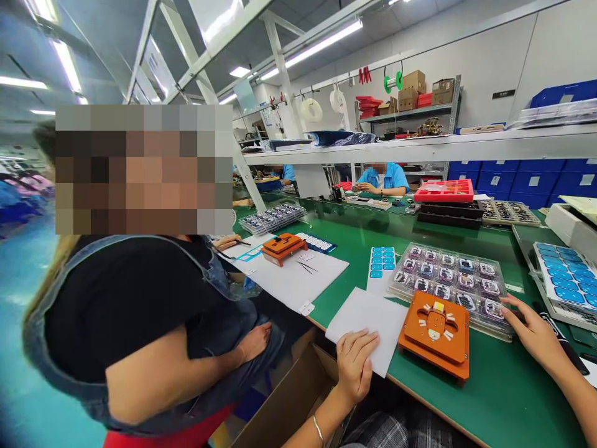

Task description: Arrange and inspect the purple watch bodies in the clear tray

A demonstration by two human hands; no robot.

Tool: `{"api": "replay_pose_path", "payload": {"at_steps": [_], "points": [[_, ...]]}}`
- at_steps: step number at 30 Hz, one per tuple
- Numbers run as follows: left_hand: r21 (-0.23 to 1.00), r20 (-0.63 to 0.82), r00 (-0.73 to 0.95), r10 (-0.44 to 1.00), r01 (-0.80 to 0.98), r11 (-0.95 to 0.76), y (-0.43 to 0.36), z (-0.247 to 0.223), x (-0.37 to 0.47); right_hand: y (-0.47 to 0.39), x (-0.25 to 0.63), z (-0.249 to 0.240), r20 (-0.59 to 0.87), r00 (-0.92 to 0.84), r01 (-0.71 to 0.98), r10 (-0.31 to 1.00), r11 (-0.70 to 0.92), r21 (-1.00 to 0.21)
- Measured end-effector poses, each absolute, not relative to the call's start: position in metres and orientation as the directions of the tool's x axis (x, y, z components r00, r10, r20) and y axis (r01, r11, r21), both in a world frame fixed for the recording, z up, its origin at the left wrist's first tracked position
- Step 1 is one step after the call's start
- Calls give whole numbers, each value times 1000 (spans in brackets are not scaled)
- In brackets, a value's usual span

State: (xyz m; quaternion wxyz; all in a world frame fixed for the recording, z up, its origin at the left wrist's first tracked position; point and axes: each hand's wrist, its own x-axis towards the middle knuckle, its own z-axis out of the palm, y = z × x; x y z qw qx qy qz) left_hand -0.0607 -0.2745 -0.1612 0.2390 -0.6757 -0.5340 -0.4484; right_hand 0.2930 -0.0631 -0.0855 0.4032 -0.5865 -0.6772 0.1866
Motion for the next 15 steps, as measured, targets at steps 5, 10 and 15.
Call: {"api": "replay_pose_path", "payload": {"at_steps": [5,10,15], "points": [[170,867,16,498,930,-326,-274,-162,-60,-60,297,-88,245,-37,628,969,213,-749],[165,861,20,508,934,-317,-275,-162,-60,-56,300,-93,244,-54,640,968,221,-736],[178,877,12,480,920,-349,-275,-159,-59,-57,300,-95,261,-61,649,963,237,-723]]}}
